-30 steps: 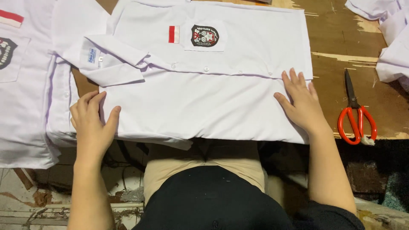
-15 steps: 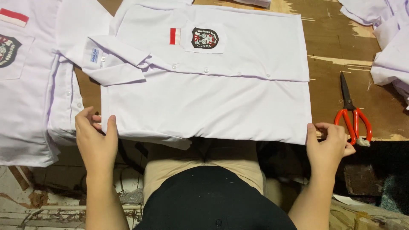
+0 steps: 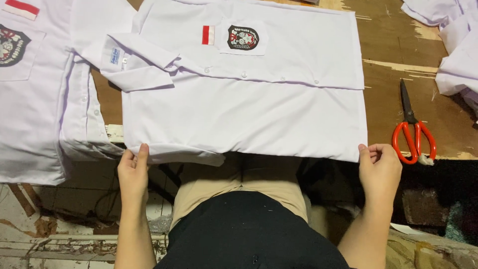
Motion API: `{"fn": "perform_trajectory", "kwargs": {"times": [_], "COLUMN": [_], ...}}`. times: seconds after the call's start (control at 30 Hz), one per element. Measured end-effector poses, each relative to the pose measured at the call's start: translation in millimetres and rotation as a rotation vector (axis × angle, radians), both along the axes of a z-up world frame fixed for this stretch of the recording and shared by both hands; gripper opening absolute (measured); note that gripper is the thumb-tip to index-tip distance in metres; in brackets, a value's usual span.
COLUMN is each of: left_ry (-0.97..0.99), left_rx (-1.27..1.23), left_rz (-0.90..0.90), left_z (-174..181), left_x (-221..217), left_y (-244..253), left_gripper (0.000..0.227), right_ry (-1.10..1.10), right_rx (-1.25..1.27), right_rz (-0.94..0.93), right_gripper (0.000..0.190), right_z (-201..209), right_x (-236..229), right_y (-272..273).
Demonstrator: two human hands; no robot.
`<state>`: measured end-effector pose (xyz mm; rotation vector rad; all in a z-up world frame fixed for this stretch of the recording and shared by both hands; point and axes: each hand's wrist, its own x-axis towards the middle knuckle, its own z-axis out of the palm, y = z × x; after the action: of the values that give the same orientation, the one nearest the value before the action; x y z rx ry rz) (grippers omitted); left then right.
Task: Folding a white school shirt, trimming loose threads with scissors, and buttoning it.
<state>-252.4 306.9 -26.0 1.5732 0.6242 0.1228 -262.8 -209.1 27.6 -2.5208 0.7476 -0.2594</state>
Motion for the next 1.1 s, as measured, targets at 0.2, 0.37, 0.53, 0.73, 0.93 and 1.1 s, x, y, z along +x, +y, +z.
{"fn": "perform_trajectory", "kwargs": {"times": [0.2, 0.37, 0.53, 0.73, 0.93, 1.1], "left_ry": [-0.009, -0.005, 0.003, 0.105, 0.144, -0.208], "left_rx": [-0.072, -0.135, -0.168, -0.16, -0.154, -0.187], "left_rz": [0.037, 0.025, 0.017, -0.066, -0.128, -0.196], "left_z": [23.1, 36.0, 44.6, 32.9, 58.9, 75.6], "left_x": [2.2, 7.6, 5.2, 8.1, 16.9, 41.3], "left_y": [4.4, 3.7, 0.5, 14.5, 15.1, 35.4], "left_gripper": [0.037, 0.044, 0.044, 0.059, 0.046, 0.06], "right_ry": [-0.183, -0.185, -0.134, -0.197, -0.109, -0.364], "right_rx": [0.037, 0.226, 0.41, 0.79, 0.698, 0.765], "right_rz": [0.011, -0.06, -0.073, -0.005, 0.118, 0.195], "right_gripper": [0.014, 0.015, 0.021, 0.042, 0.041, 0.072], "right_z": [-8.2, -6.9, 1.6, 6.6, 23.7, 52.7], "right_x": [-7.5, -6.0, -6.0, 1.2, 11.0, 31.1], "right_y": [-5.6, -14.2, -8.9, -7.0, -11.0, -23.3]}}
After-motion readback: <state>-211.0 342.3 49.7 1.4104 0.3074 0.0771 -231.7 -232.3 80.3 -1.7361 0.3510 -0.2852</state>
